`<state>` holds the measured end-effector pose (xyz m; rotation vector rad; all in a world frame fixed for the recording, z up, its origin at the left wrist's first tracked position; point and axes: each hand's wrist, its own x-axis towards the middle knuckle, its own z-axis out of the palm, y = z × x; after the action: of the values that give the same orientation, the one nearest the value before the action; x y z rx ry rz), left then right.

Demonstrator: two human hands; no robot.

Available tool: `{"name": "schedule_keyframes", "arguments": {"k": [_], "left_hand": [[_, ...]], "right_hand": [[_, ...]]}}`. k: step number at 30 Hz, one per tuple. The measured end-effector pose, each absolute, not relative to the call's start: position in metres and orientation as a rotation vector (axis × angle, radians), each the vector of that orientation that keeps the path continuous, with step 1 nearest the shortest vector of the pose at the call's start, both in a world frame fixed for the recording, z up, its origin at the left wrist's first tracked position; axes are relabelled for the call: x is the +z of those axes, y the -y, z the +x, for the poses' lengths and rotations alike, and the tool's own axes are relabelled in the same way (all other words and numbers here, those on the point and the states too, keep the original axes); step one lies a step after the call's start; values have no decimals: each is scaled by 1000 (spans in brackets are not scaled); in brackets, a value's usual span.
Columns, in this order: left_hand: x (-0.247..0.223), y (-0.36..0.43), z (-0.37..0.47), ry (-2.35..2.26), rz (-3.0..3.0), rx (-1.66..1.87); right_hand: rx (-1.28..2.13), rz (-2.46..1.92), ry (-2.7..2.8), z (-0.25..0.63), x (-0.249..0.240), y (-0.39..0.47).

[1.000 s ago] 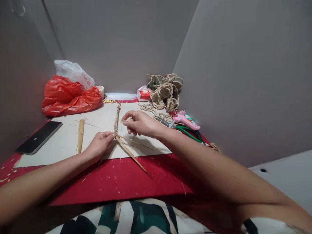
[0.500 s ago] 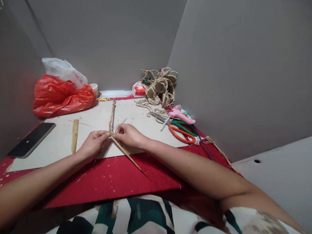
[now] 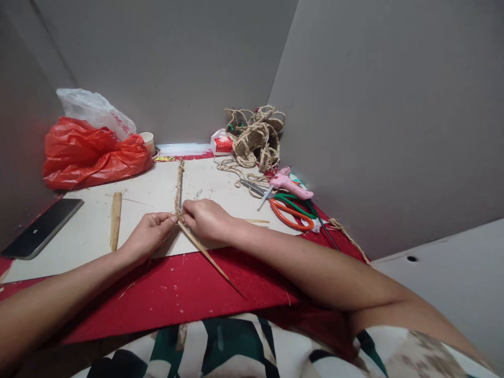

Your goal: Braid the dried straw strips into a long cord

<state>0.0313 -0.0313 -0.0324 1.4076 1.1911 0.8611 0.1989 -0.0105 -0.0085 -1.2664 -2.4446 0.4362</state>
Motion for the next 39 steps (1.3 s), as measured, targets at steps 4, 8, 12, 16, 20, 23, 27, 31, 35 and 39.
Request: {"name": "schedule_keyframes", "arguments": {"k": [4, 8, 12, 16, 20, 23, 27, 31, 35, 39], "left_hand": [[-33, 30, 30, -1198, 1469, 858], [-33, 30, 31, -1217, 1460, 880], [-32, 29, 31, -1225, 1479, 863], [-32, 27, 30, -1182, 1517, 860], [-32, 27, 30, -1150, 1536, 849], [-30, 27, 30, -1152, 1575, 828], [-28, 29, 30, -1241, 1696, 814], [-27, 29, 30, -1284, 1809, 798], [-23, 27, 28, -1213, 1725, 712], [-16, 28, 27, -1099, 1523, 641]], "right_hand": [[331, -1277, 2484, 199, -7, 17], [673, -1228, 2365, 202, -6, 13], [1413, -1247, 2113, 208, -2, 4], [1945, -1221, 1859, 214, -1, -1], [2215, -1046, 1738, 218, -9, -9], [2262, -972, 1689, 221, -13, -14], [2108, -1015, 1636, 217, -11, -8], [1961, -1099, 1494, 203, -9, 11], [1877, -1198, 1397, 189, -14, 28], [1850, -1260, 1323, 181, -15, 37]]}}
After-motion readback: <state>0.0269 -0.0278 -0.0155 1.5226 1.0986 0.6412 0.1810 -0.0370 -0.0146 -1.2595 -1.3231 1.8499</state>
